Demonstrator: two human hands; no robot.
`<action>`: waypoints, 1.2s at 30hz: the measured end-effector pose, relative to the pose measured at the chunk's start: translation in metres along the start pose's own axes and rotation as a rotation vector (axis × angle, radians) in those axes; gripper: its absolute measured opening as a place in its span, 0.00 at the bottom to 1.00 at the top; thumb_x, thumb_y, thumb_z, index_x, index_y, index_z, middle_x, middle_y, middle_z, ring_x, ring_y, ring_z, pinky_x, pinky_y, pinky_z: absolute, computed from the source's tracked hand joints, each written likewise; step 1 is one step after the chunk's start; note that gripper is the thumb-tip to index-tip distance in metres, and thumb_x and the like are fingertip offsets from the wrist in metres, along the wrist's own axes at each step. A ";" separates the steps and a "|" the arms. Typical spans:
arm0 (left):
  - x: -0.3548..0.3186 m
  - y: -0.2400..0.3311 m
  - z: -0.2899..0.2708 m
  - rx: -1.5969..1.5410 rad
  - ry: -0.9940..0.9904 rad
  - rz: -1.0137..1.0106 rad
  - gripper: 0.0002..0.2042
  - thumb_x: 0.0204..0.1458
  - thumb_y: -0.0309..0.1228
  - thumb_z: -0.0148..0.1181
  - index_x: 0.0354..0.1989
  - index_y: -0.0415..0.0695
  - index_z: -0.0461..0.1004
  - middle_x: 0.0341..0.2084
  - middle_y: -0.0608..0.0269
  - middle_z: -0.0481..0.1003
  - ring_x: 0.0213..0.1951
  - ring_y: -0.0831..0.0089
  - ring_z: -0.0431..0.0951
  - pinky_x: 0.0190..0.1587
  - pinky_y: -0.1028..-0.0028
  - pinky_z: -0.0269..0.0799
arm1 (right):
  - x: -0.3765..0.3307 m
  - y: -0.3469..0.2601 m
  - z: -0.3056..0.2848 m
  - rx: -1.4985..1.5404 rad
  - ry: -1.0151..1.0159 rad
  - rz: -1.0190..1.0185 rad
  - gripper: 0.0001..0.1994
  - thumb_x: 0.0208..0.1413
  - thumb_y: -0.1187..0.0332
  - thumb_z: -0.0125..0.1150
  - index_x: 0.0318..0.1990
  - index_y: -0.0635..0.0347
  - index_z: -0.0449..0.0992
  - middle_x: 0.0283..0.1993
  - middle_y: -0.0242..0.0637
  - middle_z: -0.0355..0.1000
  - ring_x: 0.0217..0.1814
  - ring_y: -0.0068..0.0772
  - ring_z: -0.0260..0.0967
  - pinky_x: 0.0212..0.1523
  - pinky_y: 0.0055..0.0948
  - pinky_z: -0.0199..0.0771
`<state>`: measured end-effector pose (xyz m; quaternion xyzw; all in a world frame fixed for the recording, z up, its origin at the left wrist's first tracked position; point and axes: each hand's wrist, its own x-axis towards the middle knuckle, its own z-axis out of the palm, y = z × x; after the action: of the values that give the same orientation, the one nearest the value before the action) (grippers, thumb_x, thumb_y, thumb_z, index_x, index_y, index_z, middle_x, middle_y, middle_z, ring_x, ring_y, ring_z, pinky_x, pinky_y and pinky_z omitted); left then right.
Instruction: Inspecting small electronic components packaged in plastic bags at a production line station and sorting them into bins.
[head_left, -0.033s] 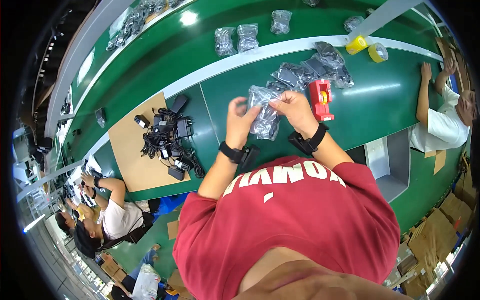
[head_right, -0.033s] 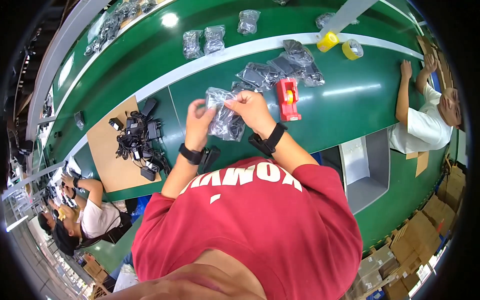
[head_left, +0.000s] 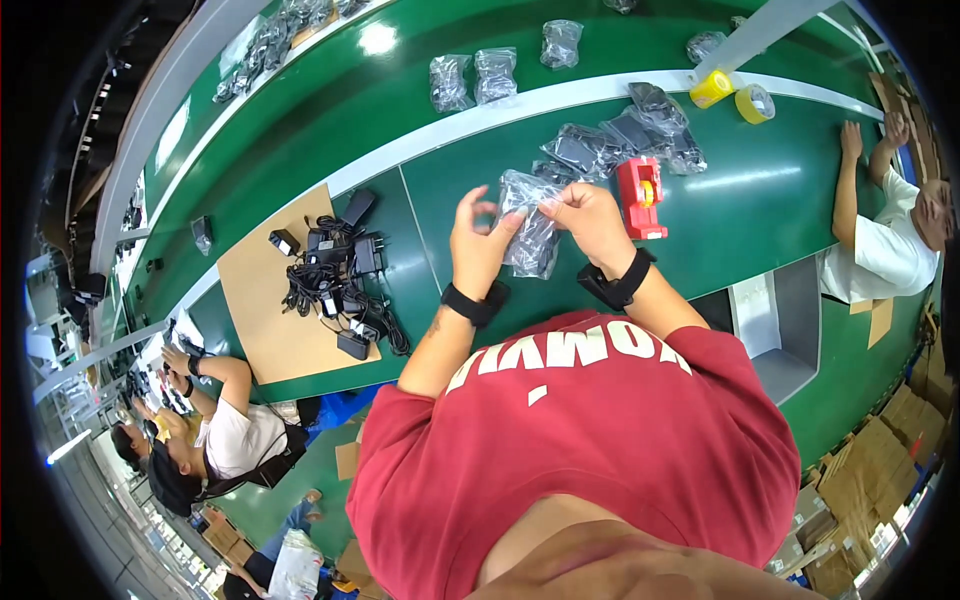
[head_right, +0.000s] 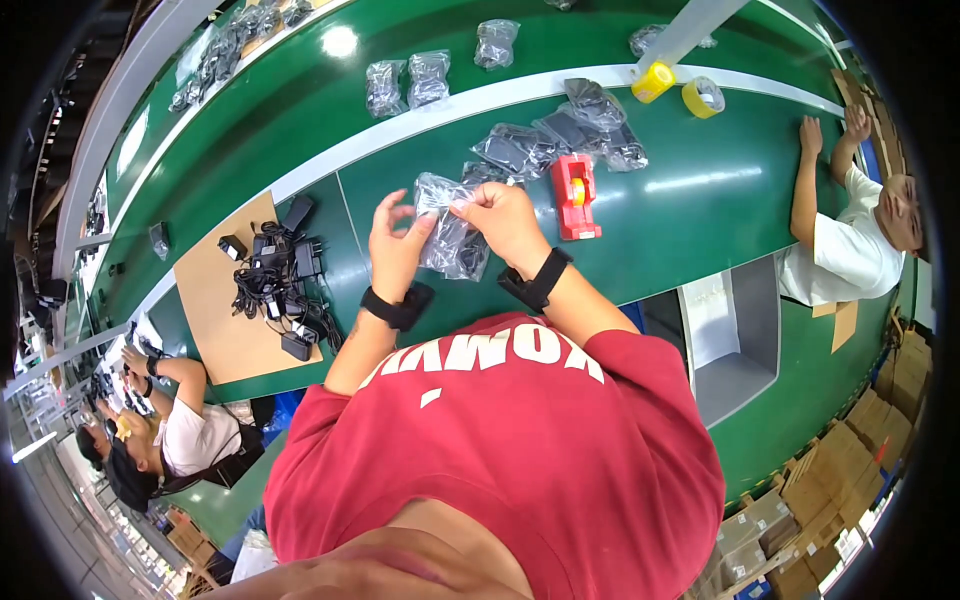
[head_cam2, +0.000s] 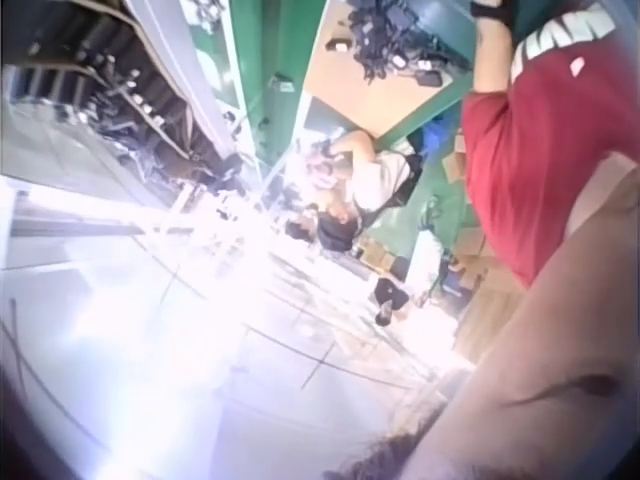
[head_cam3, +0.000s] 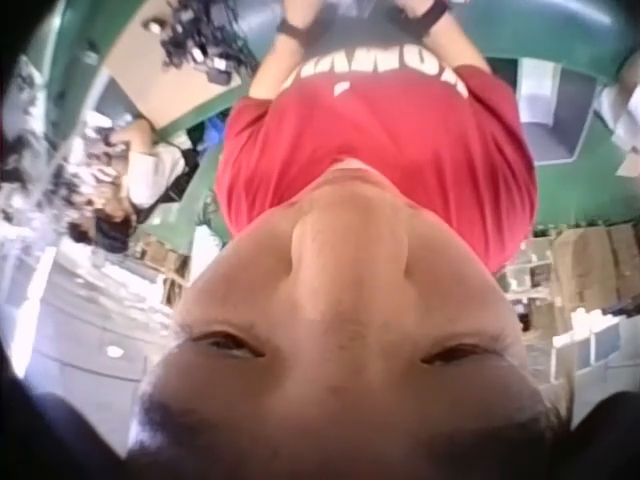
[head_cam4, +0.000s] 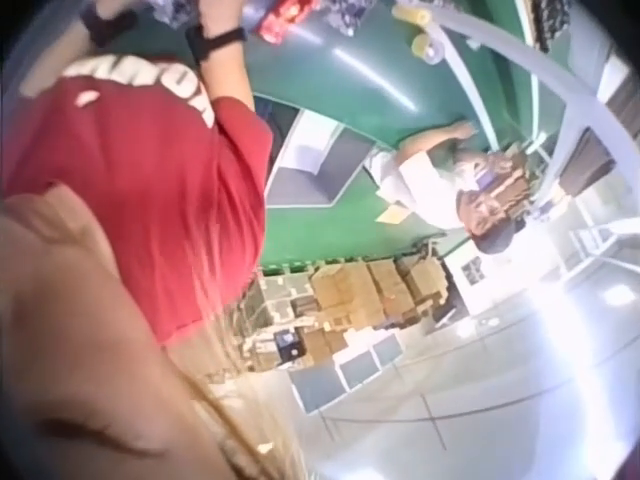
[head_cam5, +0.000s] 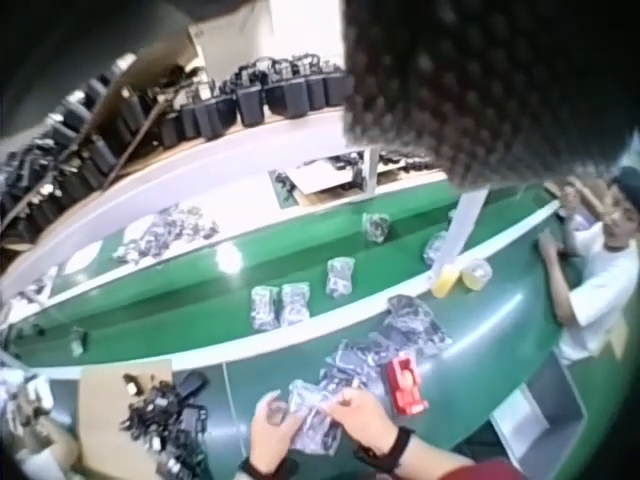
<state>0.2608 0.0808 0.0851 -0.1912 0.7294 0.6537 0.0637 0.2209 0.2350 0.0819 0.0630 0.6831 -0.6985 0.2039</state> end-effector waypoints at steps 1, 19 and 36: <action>-0.004 -0.001 0.002 0.001 -0.002 0.005 0.31 0.41 0.34 0.62 0.51 0.33 0.54 0.43 0.51 0.67 0.45 0.63 0.69 0.45 0.72 0.65 | -0.005 0.000 0.001 0.040 -0.041 -0.064 0.06 0.46 0.73 0.59 0.23 0.65 0.71 0.21 0.29 0.68 0.22 0.14 0.61 0.23 0.15 0.62; -0.052 -0.035 0.017 0.170 -0.281 0.190 0.38 0.31 0.29 0.63 0.53 0.35 0.50 0.42 0.52 0.66 0.44 0.67 0.68 0.46 0.74 0.63 | -0.048 0.033 -0.061 -0.147 0.269 -0.054 0.08 0.49 0.64 0.54 0.31 0.59 0.67 0.25 0.34 0.70 0.28 0.28 0.70 0.26 0.28 0.68; -0.057 -0.043 0.013 0.341 -0.195 0.152 0.39 0.32 0.31 0.63 0.54 0.35 0.49 0.38 0.48 0.69 0.38 0.63 0.73 0.40 0.72 0.67 | -0.077 0.096 -0.115 -0.316 0.710 0.074 0.15 0.43 0.61 0.58 0.31 0.65 0.67 0.19 0.35 0.68 0.22 0.26 0.65 0.25 0.25 0.64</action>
<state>0.3269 0.1014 0.0631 -0.0578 0.8323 0.5390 0.1158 0.3048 0.3645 0.0143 0.2933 0.8076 -0.5115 -0.0130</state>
